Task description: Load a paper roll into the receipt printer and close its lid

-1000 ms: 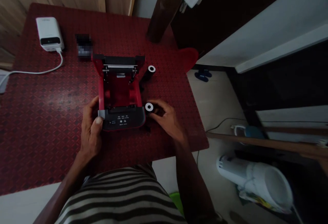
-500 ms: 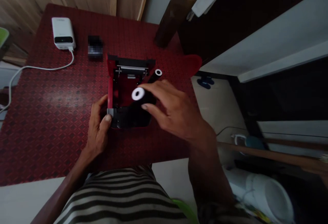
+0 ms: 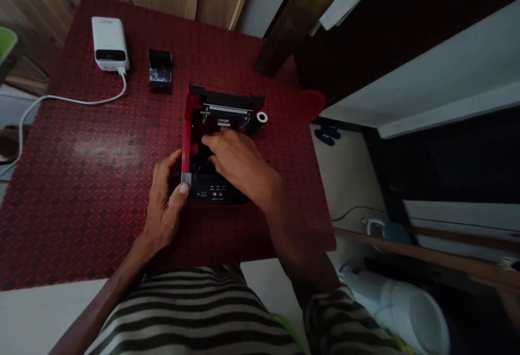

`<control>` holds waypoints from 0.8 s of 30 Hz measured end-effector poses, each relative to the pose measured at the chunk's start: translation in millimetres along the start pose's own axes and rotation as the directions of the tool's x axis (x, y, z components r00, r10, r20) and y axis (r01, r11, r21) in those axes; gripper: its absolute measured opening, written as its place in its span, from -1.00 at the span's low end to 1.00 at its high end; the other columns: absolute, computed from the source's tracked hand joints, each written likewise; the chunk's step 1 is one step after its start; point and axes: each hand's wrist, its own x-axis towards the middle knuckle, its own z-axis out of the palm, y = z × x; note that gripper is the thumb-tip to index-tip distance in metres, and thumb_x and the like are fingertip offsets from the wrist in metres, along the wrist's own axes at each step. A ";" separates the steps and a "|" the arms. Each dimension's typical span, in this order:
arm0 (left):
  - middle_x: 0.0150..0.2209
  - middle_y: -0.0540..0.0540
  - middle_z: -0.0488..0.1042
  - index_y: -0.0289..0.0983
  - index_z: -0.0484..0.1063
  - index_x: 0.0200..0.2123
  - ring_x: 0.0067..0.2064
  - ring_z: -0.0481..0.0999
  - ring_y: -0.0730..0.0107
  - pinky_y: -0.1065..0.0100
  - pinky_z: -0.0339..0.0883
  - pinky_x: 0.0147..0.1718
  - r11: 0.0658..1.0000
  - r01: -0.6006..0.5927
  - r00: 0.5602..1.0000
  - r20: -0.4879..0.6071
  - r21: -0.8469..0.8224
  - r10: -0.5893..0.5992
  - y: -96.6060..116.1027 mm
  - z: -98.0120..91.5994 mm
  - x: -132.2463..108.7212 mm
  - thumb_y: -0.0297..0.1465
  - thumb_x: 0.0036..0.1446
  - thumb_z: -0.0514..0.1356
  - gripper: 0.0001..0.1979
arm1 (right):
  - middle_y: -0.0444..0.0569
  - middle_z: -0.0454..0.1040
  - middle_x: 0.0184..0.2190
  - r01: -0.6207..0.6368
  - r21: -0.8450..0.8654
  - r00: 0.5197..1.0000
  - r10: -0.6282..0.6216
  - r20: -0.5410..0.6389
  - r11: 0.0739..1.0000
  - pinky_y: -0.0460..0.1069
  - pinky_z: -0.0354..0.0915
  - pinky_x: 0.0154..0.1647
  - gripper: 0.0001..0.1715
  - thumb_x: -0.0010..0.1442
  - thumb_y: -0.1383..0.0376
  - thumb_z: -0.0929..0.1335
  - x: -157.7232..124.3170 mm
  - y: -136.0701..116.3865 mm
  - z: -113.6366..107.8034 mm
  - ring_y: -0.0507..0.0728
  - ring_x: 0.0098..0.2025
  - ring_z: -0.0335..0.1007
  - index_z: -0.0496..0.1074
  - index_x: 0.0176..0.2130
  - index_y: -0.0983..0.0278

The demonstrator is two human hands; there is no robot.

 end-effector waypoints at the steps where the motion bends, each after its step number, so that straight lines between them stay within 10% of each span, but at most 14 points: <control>1: 0.48 -0.31 0.56 -0.10 0.42 0.62 0.47 0.57 -0.20 -0.26 0.49 0.46 1.000 -0.002 1.000 -0.002 0.001 0.002 -0.2 0.1 -0.2 0.11 0.70 0.12 -0.33 | 0.18 0.82 0.07 0.004 0.016 1.000 -0.004 -0.018 1.000 0.17 0.60 0.13 -0.55 0.51 0.64 0.36 2.8 2.2 3.6 0.32 0.07 0.79 0.73 0.11 0.27; 13: 0.47 -0.32 0.59 -0.12 0.47 0.58 0.46 0.60 -0.23 -0.26 0.52 0.44 1.000 0.003 1.000 -0.028 -0.014 -0.004 -0.2 0.3 1.9 0.16 0.67 0.15 -0.30 | -0.03 0.83 0.19 0.271 0.392 0.963 -0.245 -0.117 0.879 0.24 0.53 0.48 -0.37 0.50 0.67 0.29 -26.1 23.7 -12.4 0.22 0.26 0.74 0.76 0.15 0.14; 20: 0.44 -0.31 0.65 -0.11 0.61 0.47 0.46 0.64 -0.31 -0.38 0.50 0.48 0.990 0.108 0.990 -0.083 -0.088 -0.115 12.1 -1.9 5.8 0.24 0.61 0.20 -0.30 | 0.01 0.78 -0.09 0.272 0.365 0.961 -0.234 -0.145 0.890 0.16 0.52 0.23 -0.67 0.60 0.55 0.41 -35.5 25.7 -11.8 0.22 0.01 0.64 0.73 -0.08 0.22; 24: 0.47 -0.28 0.61 -0.10 0.61 0.46 0.48 0.64 -0.26 -0.28 0.54 0.48 0.998 0.036 0.976 -0.215 -0.042 -0.045 27.8 -4.0 48.5 0.31 0.60 0.20 -0.25 | 0.01 0.69 -0.13 0.247 0.313 0.942 -0.151 -0.299 0.917 0.13 0.52 0.14 -0.69 0.63 0.48 0.44 -44.7 22.4 -3.6 0.23 0.00 0.58 0.70 -0.16 0.21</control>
